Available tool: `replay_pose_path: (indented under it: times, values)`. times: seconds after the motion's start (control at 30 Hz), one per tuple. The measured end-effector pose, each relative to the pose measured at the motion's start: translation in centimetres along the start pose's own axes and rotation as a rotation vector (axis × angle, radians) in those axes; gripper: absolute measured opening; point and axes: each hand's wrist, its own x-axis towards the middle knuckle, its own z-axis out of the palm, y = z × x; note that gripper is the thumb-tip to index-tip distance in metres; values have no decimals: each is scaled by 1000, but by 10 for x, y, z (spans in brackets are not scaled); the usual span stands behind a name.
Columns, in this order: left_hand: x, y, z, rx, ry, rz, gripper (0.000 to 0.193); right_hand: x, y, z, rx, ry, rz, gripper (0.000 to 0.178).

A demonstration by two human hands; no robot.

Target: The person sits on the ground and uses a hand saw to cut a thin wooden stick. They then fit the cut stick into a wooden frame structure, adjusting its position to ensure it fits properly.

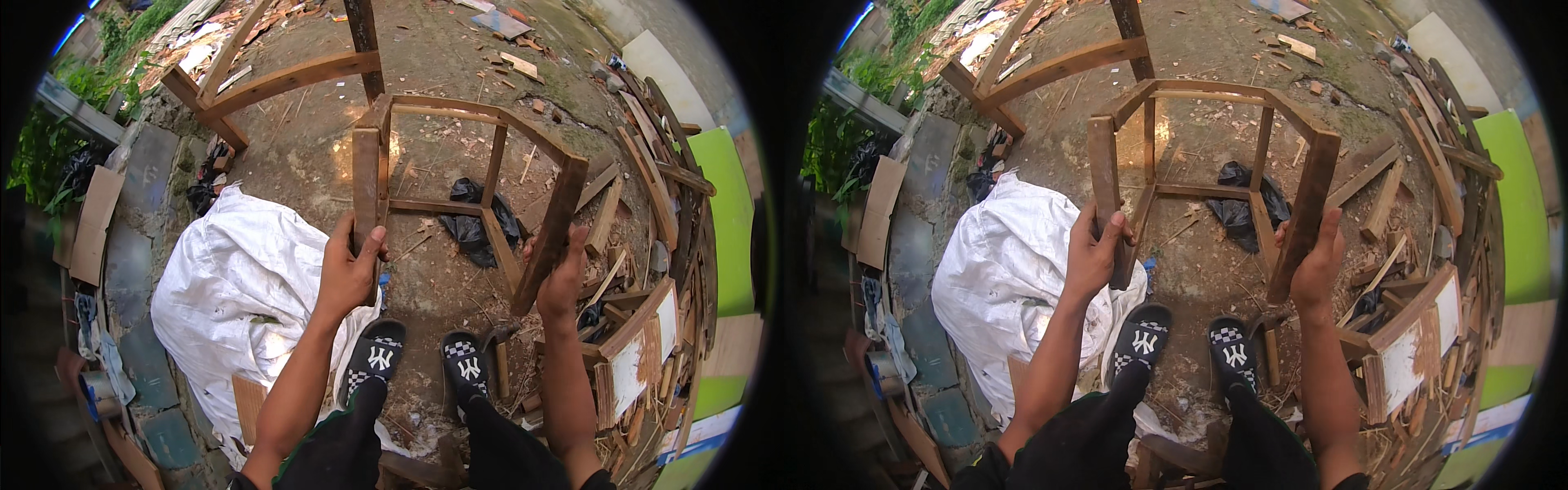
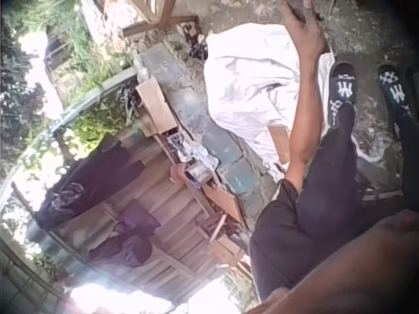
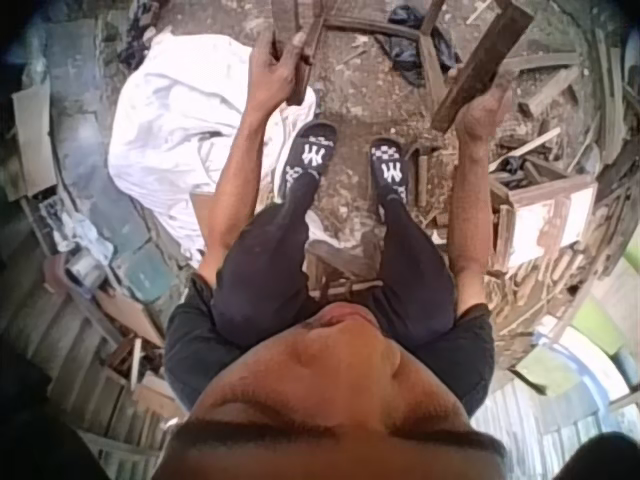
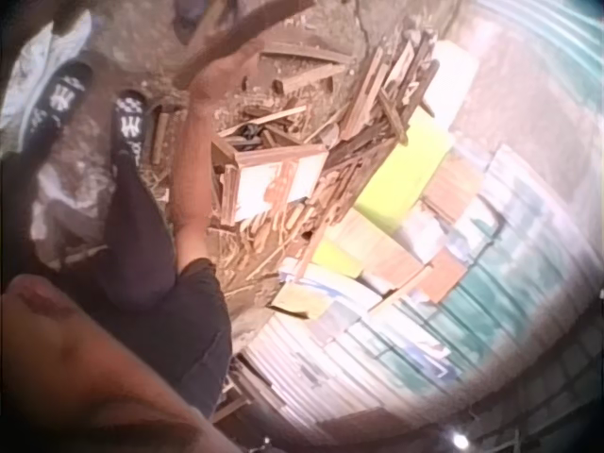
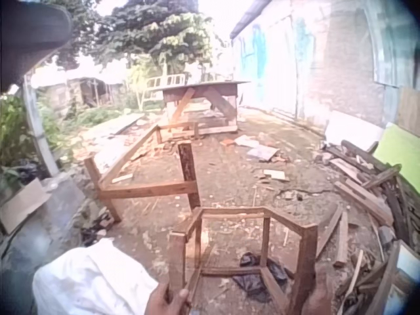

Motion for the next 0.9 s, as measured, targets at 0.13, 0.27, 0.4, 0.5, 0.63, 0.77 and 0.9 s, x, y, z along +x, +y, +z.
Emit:
replay_pose_path:
  times: [0.13, 0.27, 0.4, 0.5, 0.63, 0.77, 0.9]
  values:
    - [22, 52, -12, -222, -114, -93, 35, 20, -61, 17, -141, -137, 41, 39]
    - [34, 41, -25, -195, -145, -203, 43, 30, -54, 7, -221, -279, 160, 47]
    - [22, 29, -21, -274, -172, -30, 76, 8, -38, -1, 19, -270, 136, 66]
    - [6, 23, -17, -228, -191, -6, 83, -18, -34, 1, 52, -235, 75, 66]
    - [-5, 23, -2, -240, -40, -35, 75, -25, -24, 8, -171, -169, -38, 65]
    - [-8, 20, 14, -272, 91, -21, 61, -19, -11, 19, -161, -44, -128, 61]
    - [-10, 18, 20, -296, 182, 43, 56, -24, -6, 14, -137, -61, -136, 59]
